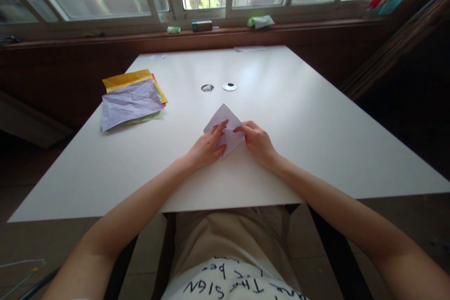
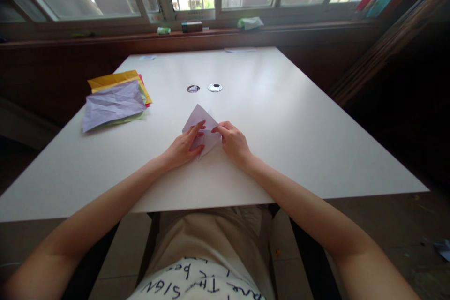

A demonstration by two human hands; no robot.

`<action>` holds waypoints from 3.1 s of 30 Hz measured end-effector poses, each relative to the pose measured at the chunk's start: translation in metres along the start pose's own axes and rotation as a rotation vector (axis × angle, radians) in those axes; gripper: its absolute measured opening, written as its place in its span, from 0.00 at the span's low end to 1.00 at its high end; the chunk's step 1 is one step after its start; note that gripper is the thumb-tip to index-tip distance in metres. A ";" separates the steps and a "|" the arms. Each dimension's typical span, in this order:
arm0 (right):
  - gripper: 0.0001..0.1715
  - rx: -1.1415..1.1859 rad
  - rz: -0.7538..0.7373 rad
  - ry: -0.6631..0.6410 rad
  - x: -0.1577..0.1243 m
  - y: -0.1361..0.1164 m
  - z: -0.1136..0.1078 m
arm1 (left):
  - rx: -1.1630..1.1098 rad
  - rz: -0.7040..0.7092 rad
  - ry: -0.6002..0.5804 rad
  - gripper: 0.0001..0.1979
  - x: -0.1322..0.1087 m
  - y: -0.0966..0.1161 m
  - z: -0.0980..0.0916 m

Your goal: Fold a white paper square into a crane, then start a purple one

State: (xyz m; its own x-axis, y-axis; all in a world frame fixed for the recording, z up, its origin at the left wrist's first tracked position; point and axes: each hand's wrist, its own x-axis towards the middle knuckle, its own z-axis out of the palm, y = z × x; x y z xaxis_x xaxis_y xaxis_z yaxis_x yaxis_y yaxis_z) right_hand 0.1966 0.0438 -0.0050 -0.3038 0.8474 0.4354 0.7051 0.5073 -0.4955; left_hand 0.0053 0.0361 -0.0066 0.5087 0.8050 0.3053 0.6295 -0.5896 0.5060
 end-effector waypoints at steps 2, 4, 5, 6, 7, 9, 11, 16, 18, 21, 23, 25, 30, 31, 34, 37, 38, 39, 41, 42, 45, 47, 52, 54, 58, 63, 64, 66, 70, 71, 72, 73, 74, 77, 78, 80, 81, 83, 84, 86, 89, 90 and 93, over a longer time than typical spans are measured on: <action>0.23 0.013 -0.012 0.034 0.000 -0.001 0.000 | -0.011 -0.002 -0.001 0.36 0.000 0.002 -0.001; 0.23 0.033 -0.029 0.061 0.000 -0.002 0.000 | -0.025 0.001 -0.004 0.36 0.000 0.003 -0.001; 0.22 0.040 -0.036 0.072 0.000 -0.002 0.000 | -0.029 0.003 -0.008 0.36 0.000 0.003 -0.001; 0.22 0.041 -0.040 0.080 0.000 -0.003 -0.001 | -0.028 0.005 -0.012 0.36 0.000 0.003 -0.001; 0.22 0.036 -0.043 0.083 0.000 -0.003 -0.001 | -0.023 0.008 -0.017 0.36 0.000 0.003 -0.001; 0.20 0.010 -0.046 0.071 -0.001 -0.003 0.000 | -0.009 0.014 -0.021 0.36 0.000 0.002 -0.001; 0.17 -0.029 -0.039 0.046 -0.001 -0.002 0.000 | -0.004 0.022 -0.020 0.36 0.000 0.001 0.000; 0.13 -0.101 -0.012 -0.016 -0.002 -0.001 0.001 | -0.010 0.043 -0.020 0.37 0.000 -0.002 0.000; 0.13 -0.105 -0.010 -0.024 -0.002 -0.001 0.001 | -0.007 0.045 -0.025 0.37 0.000 -0.001 0.000; 0.12 -0.103 -0.004 -0.029 -0.001 -0.001 0.001 | -0.011 0.049 -0.034 0.37 0.001 0.000 -0.001; 0.13 -0.094 -0.004 -0.024 -0.001 -0.003 0.000 | -0.016 0.040 -0.044 0.37 0.001 0.001 -0.002; 0.15 -0.083 -0.004 -0.002 -0.001 -0.004 -0.002 | -0.019 0.024 -0.058 0.36 0.000 0.002 -0.002; 0.15 -0.067 0.022 0.083 -0.001 -0.007 -0.005 | -0.017 0.002 -0.076 0.36 0.000 0.004 -0.004; 0.14 -0.056 0.020 0.090 -0.001 -0.007 -0.005 | -0.014 -0.001 -0.079 0.36 0.000 0.004 -0.004; 0.11 -0.013 0.003 0.098 0.000 -0.006 -0.003 | -0.011 -0.006 -0.088 0.37 0.000 0.004 -0.005; 0.11 0.011 -0.011 0.106 0.001 -0.004 -0.001 | -0.014 -0.004 -0.093 0.38 0.000 0.004 -0.005; 0.11 0.017 -0.017 0.109 0.001 -0.004 -0.001 | -0.013 -0.003 -0.093 0.39 0.000 0.004 -0.005; 0.11 0.027 -0.024 0.112 0.001 -0.004 0.000 | -0.013 -0.002 -0.093 0.39 0.000 0.004 -0.005; 0.10 0.064 -0.041 0.112 0.001 -0.004 0.000 | -0.012 0.004 -0.093 0.39 0.000 0.004 -0.006; 0.10 0.088 -0.047 0.110 0.001 -0.004 0.000 | -0.012 0.007 -0.093 0.39 0.000 0.004 -0.006; 0.10 0.147 -0.051 0.105 0.001 -0.004 0.001 | -0.010 0.014 -0.089 0.38 0.000 0.004 -0.006; 0.10 0.159 -0.052 0.104 0.001 -0.004 0.001 | -0.008 0.015 -0.087 0.38 0.000 0.004 -0.007; 0.12 0.189 -0.059 0.082 0.001 -0.004 0.001 | -0.008 0.025 -0.085 0.37 0.000 0.004 -0.006; 0.11 0.184 -0.051 0.059 0.000 -0.004 0.001 | -0.003 0.029 -0.086 0.36 0.000 0.003 -0.005; 0.07 0.142 -0.046 0.003 0.000 -0.005 0.001 | 0.006 0.031 -0.089 0.35 0.000 0.003 -0.005; 0.09 0.089 -0.050 -0.030 0.000 -0.003 0.002 | 0.004 0.027 -0.129 0.37 0.000 0.005 -0.009; 0.09 0.088 -0.050 -0.033 0.000 -0.003 0.003 | 0.007 0.028 -0.140 0.37 0.001 0.006 -0.011; 0.11 0.089 -0.049 -0.040 0.000 -0.002 0.003 | 0.020 0.026 -0.169 0.37 0.001 0.007 -0.014; 0.12 0.090 -0.046 -0.051 0.000 -0.002 0.004 | 0.047 0.004 -0.219 0.37 0.001 0.008 -0.018; 0.12 0.089 -0.045 -0.053 -0.001 -0.002 0.004 | 0.051 -0.002 -0.221 0.37 0.001 0.008 -0.018; 0.12 0.092 -0.047 -0.057 -0.001 -0.003 0.004 | 0.053 -0.007 -0.220 0.36 0.001 0.008 -0.018; 0.12 0.095 -0.049 -0.061 -0.001 -0.003 0.003 | 0.056 -0.012 -0.217 0.36 0.001 0.008 -0.017; 0.12 0.098 -0.050 -0.066 -0.001 -0.004 0.003 | 0.057 -0.016 -0.211 0.36 0.001 0.007 -0.016; 0.11 0.097 -0.052 -0.078 -0.001 -0.005 0.002 | 0.062 -0.026 -0.200 0.36 0.001 0.007 -0.014; 0.11 0.088 -0.050 -0.080 -0.001 -0.005 0.001 | 0.063 -0.029 -0.200 0.36 0.001 0.006 -0.014; 0.11 0.070 -0.047 -0.082 -0.002 -0.005 0.001 | 0.061 -0.034 -0.207 0.37 0.001 0.006 -0.014; 0.11 0.062 -0.048 -0.081 -0.002 -0.005 0.001 | 0.058 -0.035 -0.212 0.37 0.001 0.006 -0.014; 0.12 0.053 -0.049 -0.080 -0.002 -0.005 0.001 | 0.046 -0.027 -0.224 0.38 0.001 0.006 -0.016; 0.12 0.051 -0.047 -0.079 -0.002 -0.005 0.001 | 0.039 -0.022 -0.231 0.38 0.001 0.006 -0.017; 0.12 0.048 -0.036 -0.080 -0.002 -0.005 0.001 | 0.025 -0.016 -0.243 0.38 0.001 0.007 -0.019; 0.13 0.056 -0.016 -0.085 -0.002 -0.007 0.001 | 0.002 -0.012 -0.266 0.39 0.002 0.007 -0.023; 0.14 0.060 -0.014 -0.087 -0.002 -0.007 0.001 | -0.005 -0.004 -0.276 0.39 0.002 0.007 -0.024; 0.18 0.071 -0.021 -0.087 -0.002 -0.008 0.001 | -0.011 0.018 -0.291 0.38 0.002 0.006 -0.026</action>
State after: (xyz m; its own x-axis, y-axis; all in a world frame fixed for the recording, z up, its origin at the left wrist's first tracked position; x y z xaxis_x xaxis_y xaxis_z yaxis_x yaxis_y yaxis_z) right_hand 0.1910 0.0385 -0.0022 -0.3750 0.8452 0.3809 0.6519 0.5325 -0.5398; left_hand -0.0050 0.0355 0.0177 0.6681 0.7406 0.0710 0.6130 -0.6020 0.5118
